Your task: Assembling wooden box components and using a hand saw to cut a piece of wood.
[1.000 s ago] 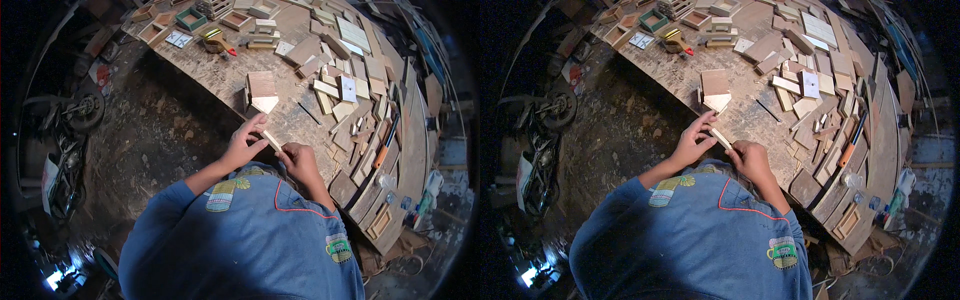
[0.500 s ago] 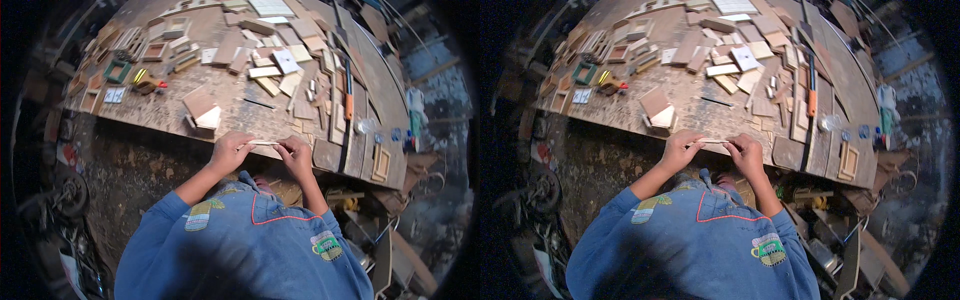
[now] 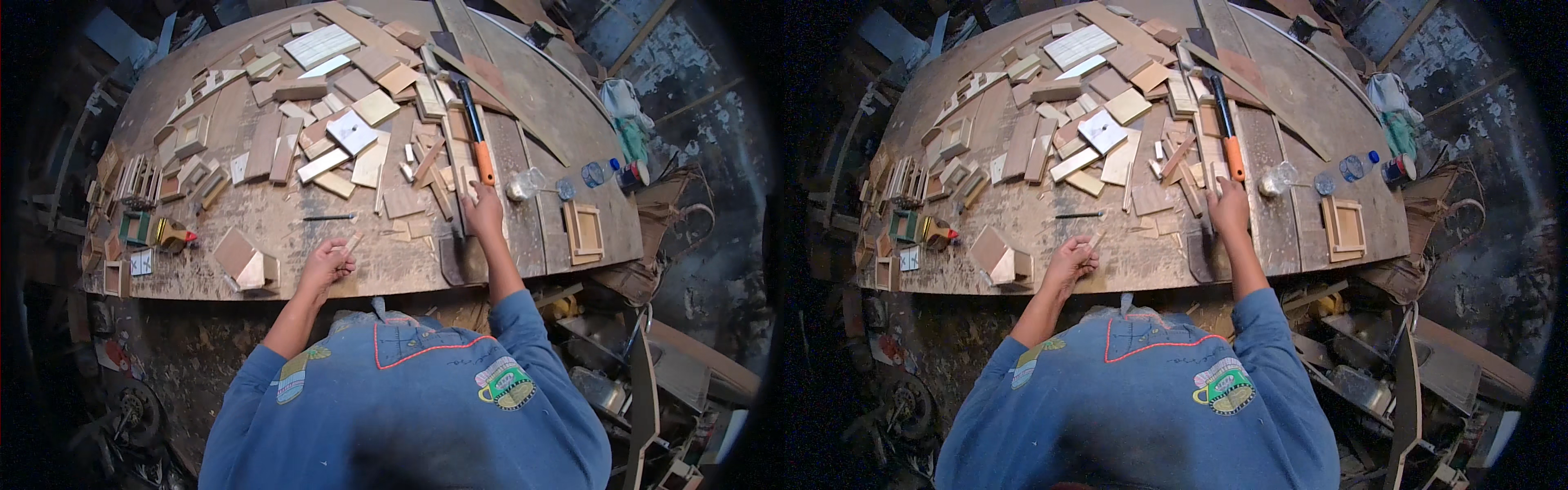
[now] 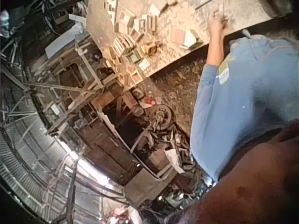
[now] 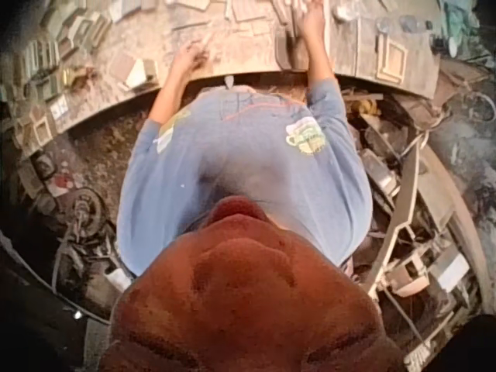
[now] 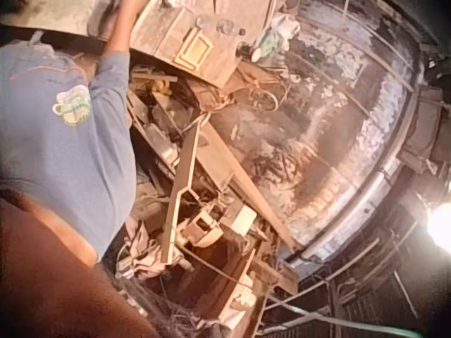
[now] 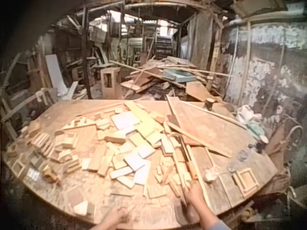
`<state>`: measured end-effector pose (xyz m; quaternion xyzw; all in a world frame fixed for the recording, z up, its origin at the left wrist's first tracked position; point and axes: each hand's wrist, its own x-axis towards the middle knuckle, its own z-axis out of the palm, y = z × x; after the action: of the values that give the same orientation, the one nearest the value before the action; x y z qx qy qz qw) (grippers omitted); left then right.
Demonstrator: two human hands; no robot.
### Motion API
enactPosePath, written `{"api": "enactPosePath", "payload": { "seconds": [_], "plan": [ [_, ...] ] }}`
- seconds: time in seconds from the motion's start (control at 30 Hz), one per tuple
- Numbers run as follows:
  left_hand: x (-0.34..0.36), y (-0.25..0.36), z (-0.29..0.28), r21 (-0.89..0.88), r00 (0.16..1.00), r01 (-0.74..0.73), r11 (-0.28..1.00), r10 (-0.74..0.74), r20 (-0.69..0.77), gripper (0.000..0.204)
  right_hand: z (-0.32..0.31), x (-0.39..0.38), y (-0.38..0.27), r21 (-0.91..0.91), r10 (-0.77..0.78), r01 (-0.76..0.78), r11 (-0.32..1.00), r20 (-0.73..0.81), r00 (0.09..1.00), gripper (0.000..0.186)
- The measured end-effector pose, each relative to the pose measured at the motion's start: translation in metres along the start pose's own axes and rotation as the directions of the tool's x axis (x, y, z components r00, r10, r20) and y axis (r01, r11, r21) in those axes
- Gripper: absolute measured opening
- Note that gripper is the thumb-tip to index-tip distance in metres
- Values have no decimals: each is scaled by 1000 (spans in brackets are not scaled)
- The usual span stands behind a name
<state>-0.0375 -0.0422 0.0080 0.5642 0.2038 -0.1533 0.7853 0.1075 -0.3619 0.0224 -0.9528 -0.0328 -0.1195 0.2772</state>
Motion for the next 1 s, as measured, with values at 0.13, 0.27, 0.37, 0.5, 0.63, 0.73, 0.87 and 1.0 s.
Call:
{"api": "enactPosePath", "payload": {
  "seconds": [0.13,0.27,0.37,0.5,0.63,0.73,0.87,1.0],
  "plan": [
    [12,21,15,-247,999,49,968,-53,-10,31,6,67,23,-224,-124,88,971,-156,980,49],
    [22,30,27,-386,1000,13,922,-20,-15,32,21,149,16,-221,58,-38,974,85,995,57],
    [32,37,37,-392,1000,-12,920,7,-15,32,43,189,32,-281,96,-39,959,189,977,58],
    [33,37,41,-404,999,-44,914,32,-37,32,60,218,51,-294,110,-75,953,105,988,46],
    [31,20,22,-545,1000,-22,838,16,-16,31,31,222,25,375,195,-316,871,326,925,24],
    [32,15,10,-653,993,37,756,45,109,33,11,192,18,687,135,-528,500,541,830,17],
    [31,3,-11,-715,975,115,689,60,215,33,-27,98,-12,795,-160,-529,297,588,793,26],
    [11,10,-18,-661,976,148,736,0,219,29,-46,-18,-50,792,-171,-593,145,611,773,29]
  ]
}}
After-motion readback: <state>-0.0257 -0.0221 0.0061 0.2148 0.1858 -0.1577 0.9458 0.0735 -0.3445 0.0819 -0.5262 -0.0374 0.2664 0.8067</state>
